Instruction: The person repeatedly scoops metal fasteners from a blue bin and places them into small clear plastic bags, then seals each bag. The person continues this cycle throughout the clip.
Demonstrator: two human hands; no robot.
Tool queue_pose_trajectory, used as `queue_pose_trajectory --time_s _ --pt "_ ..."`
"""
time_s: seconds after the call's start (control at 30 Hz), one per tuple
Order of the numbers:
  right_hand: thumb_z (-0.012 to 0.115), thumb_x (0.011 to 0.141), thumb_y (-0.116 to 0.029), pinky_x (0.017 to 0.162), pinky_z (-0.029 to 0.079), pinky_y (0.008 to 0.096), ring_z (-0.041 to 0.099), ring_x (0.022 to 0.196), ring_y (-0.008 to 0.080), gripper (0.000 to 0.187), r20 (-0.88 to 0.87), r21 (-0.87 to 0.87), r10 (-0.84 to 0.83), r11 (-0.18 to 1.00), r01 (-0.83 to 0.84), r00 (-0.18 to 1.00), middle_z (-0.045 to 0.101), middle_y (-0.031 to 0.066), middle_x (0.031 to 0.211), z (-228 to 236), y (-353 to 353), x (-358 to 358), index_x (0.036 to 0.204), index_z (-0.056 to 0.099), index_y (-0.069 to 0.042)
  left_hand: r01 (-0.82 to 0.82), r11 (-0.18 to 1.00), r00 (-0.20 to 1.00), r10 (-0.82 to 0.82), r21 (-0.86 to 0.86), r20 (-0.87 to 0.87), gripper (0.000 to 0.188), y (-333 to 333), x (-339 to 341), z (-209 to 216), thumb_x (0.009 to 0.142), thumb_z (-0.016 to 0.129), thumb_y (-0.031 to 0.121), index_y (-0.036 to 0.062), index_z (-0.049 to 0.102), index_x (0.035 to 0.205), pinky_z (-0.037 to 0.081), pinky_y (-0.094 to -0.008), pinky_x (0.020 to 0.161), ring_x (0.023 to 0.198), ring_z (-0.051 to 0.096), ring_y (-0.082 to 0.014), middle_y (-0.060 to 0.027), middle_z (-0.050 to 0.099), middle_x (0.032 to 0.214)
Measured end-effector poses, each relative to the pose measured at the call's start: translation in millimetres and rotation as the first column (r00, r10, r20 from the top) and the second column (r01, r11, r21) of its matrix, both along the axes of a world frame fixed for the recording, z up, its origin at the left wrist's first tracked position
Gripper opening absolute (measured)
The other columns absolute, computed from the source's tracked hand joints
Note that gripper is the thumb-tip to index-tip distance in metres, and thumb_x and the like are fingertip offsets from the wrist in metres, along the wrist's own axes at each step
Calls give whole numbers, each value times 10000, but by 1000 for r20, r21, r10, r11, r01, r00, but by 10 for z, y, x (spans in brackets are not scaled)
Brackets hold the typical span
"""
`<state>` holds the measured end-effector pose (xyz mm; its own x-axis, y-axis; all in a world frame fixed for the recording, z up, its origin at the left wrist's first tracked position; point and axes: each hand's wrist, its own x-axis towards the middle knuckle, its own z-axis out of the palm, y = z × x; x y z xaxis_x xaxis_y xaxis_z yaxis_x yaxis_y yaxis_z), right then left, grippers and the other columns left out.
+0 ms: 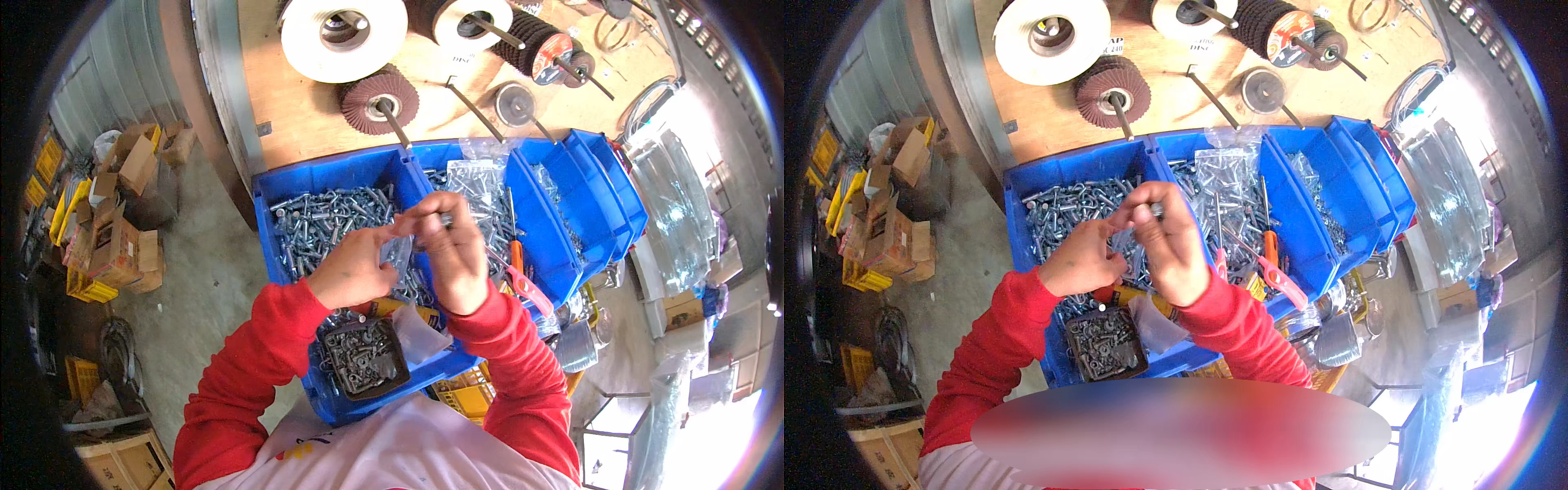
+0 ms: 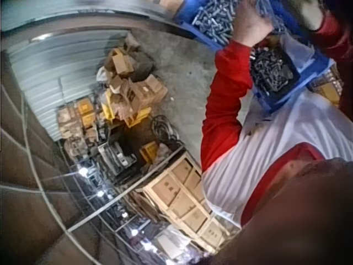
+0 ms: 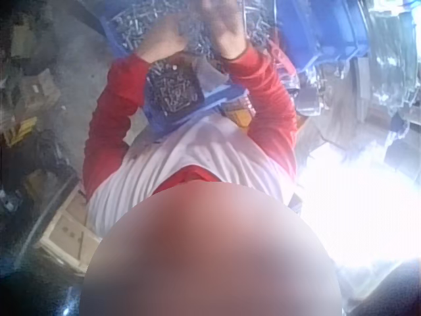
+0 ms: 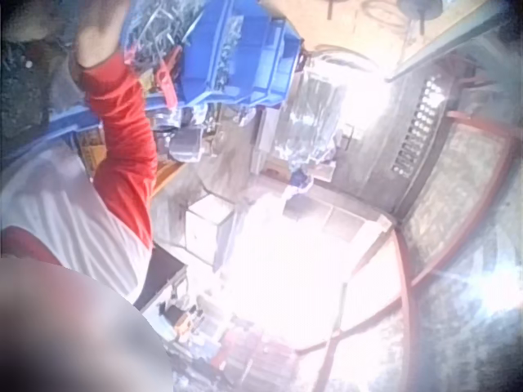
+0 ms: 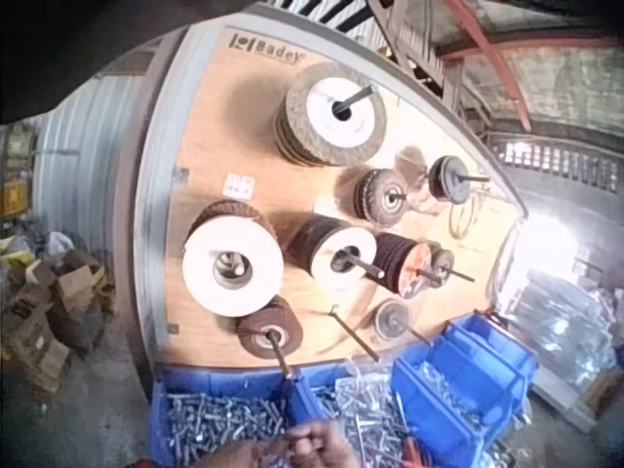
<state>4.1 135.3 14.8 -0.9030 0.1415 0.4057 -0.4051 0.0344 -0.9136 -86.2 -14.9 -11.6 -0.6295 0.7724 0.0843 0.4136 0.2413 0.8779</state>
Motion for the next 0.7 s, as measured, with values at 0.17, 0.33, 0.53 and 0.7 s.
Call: queue_pose_trajectory --time_s 0.17,0.33,0.53,0.7 --pt "522 1081 -133 974 488 331 608 1095 179 211 -51 20 60 998 -59 997 649 126 1178 -116 9 -81 1209 561 30 32 999 998 -30 -34 61 497 -16 -6 -55 755 631 40 -59 642 1242 564 -441 735 788 725 -391 -250 705 811" --pt "573 1043 -165 894 528 382 690 938 234 247 -204 126 -263 948 291 943 731 158 952 146 969 322 958 672 43 -31 997 998 28 67 54 616 -106 23 -198 770 528 -61 -115 539 1383 592 -357 641 836 726 -190 -165 732 961" --pt "602 1004 -226 679 543 332 679 699 181 294 -119 105 -855 495 862 505 733 87 782 -13 3757 987 875 728 6 -153 983 963 125 104 238 654 -180 -26 -197 775 435 -102 -63 517 1423 536 -260 508 595 647 -132 -181 683 1185" --pt "673 820 -253 829 591 473 737 871 402 250 111 898 -909 265 352 402 744 222 933 -1289 5183 1115 917 775 -46 -210 977 946 190 49 262 679 -149 -111 -256 750 416 -103 -64 521 1420 534 -255 490 573 638 -136 -193 672 1229"
